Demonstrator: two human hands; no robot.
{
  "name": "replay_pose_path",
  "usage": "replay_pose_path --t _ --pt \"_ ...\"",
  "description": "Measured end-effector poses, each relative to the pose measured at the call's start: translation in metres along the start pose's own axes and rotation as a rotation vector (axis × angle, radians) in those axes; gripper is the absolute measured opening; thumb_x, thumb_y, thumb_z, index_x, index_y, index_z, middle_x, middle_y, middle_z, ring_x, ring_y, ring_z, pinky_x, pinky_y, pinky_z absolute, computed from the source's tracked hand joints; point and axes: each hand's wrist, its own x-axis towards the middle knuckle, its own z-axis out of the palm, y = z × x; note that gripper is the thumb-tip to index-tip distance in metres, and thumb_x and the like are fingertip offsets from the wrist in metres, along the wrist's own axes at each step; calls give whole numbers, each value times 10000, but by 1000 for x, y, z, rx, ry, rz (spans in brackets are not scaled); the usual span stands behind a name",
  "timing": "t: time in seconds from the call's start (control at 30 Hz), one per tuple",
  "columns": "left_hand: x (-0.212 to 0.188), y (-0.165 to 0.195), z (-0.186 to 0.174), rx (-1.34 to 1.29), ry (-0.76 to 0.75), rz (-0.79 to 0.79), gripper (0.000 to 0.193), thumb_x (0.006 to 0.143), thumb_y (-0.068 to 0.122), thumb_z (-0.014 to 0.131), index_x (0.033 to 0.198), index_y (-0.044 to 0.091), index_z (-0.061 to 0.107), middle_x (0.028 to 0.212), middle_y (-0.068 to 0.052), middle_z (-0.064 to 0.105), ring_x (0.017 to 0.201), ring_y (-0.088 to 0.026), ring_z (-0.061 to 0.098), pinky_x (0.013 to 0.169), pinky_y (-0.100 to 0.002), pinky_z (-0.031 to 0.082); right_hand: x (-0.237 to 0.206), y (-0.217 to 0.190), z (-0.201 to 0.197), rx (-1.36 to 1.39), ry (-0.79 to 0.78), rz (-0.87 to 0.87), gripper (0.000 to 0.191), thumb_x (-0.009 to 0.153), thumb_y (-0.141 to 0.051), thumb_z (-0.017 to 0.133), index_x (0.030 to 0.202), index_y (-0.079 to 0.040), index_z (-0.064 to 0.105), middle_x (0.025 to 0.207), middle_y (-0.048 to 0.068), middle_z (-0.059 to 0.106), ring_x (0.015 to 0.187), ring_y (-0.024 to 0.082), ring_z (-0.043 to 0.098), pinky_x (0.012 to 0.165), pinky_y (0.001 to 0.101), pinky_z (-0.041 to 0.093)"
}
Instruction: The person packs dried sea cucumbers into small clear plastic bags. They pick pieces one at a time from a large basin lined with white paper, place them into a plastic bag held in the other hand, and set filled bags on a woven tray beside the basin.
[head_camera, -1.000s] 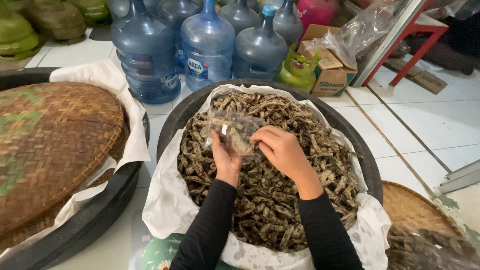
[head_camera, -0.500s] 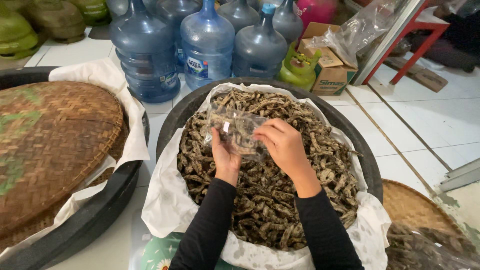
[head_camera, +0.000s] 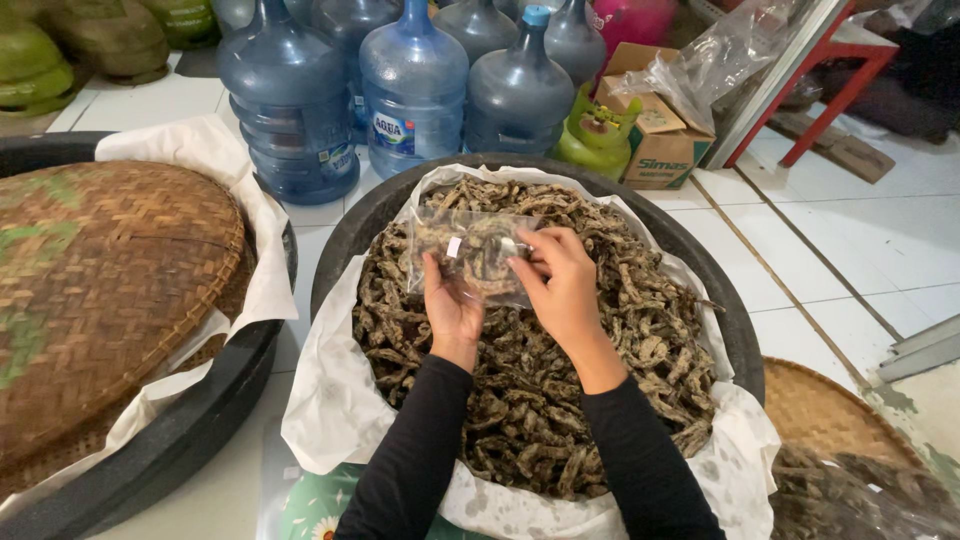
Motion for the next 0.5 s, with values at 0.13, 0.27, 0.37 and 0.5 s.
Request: replay_pose_path --t 0.13,0.27,0.37,0.5 --pt "0 -3 1 30 66 10 354 1073 359 523 1240 61 615 1268 -93 679 1185 -253 637 1042 -411 541 -8 3 10 18 153 -166 211 940 0 791 1136 -31 718 1153 103 685 937 178 746 782 274 646" --pt "3 -2 2 16 89 -1 362 1091 352 504 1268 56 614 1309 -95 663 1215 -264 627 1085 -443 515 -9 6 12 -46 174 -295 251 927 12 807 1148 -70 720 1119 84 679 907 186 709 721 291 590" --pt "2 2 6 22 35 -11 386 1065 364 504 1283 67 620 1318 -114 672 1220 -265 630 1073 -438 518 -6 7 7 -82 37 -237 317 927 41 757 1224 -70 740 1086 92 652 833 178 691 668 296 566" --pt "-2 13 13 57 -10 -24 392 1065 409 523 1282 94 609 1279 -105 679 1165 -272 649 991 -446 550 -2 10 -5 -201 -167 -150 375 925 44 721 1279 -75 744 1021 105 589 800 203 665 671 325 552"
